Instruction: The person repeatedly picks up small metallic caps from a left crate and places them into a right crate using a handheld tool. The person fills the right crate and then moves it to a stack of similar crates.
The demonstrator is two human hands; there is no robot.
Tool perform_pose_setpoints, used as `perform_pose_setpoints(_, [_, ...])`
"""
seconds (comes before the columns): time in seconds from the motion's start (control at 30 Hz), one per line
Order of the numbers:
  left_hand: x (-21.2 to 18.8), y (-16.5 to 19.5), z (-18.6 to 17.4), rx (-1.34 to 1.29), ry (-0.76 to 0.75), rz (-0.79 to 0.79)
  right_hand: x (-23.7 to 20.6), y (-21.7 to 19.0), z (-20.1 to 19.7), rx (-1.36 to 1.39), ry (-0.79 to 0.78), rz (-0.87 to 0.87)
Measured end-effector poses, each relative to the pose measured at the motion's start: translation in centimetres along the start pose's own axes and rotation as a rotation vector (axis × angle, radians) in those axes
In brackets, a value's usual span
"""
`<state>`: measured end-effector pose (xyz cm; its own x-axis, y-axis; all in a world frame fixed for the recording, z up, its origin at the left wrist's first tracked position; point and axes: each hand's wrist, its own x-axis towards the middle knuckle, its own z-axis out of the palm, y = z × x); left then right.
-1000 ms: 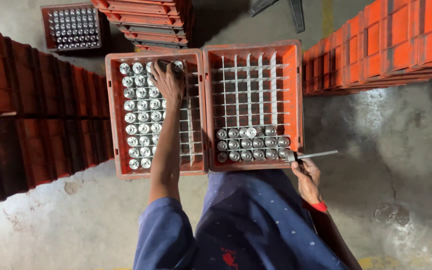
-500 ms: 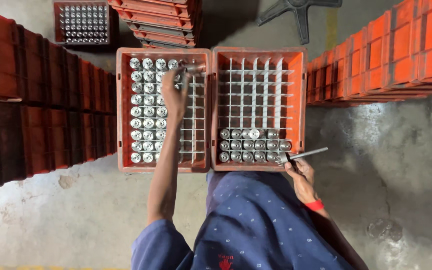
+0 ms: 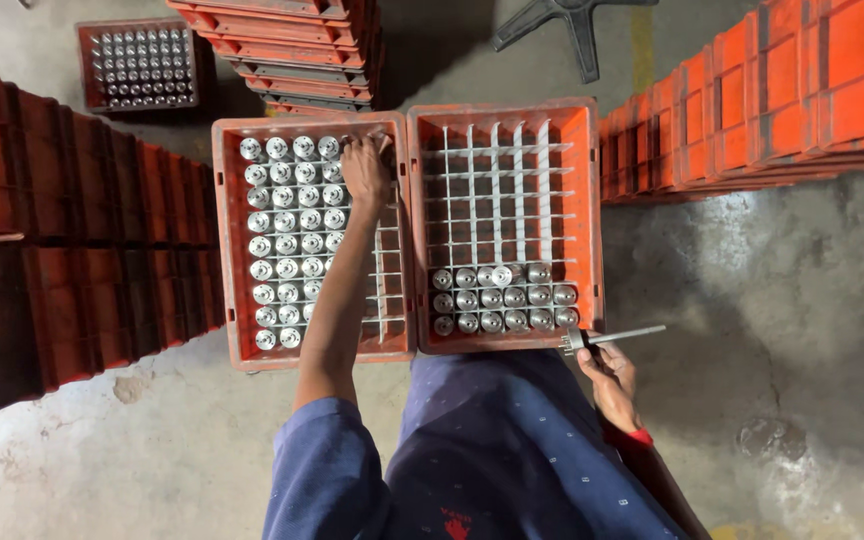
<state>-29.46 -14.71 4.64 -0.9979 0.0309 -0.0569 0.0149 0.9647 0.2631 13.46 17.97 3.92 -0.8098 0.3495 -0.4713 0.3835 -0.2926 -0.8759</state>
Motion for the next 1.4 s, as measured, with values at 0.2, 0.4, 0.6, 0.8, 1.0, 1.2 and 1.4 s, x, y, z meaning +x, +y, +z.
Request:
perform_pose_setpoints(0.2, [-4.8,-3.2,-4.4,-0.901,0.195,0.159,0.1,1.2,0.4,0.051,-0.017,0.048])
perform_pose_setpoints(0.4, [-16.2,-0.7,-3.7,-1.579,-0.104,-0.150,2.6,-2.2,4.9,0.017,-0.157,0.044])
perform_pose_setpoints(0.6, [-26.6,9.7,-3.7,-1.114,-0.243,-0.018,4.1,-8.0,9.3,-0.103,-0.306,0.025])
perform_pose_setpoints(0.8, [-32.3,10.9,-10.4,-1.327,-0.145,-0.072,4.3,-11.3,8.7,0.076,-0.447,-0.007])
perform_pose_setpoints(1.0, [-30.7,10.1,-4.1,-1.032,-0.174,-0.295,4.7,-11.9,8.9,-0.060,-0.474,-0.048])
perform_pose_setpoints(1.2, [-32.9,11.5,-1.0,-0.682,-0.189,-0.142,3.6,-11.6,8.9,-0.034,-0.609,-0.091])
perform_pose_setpoints(1.4, [-30.9,13.4,-1.7,-0.592,-0.423,0.080,3.8,-10.2,5.7,-0.188,-0.690,-0.283])
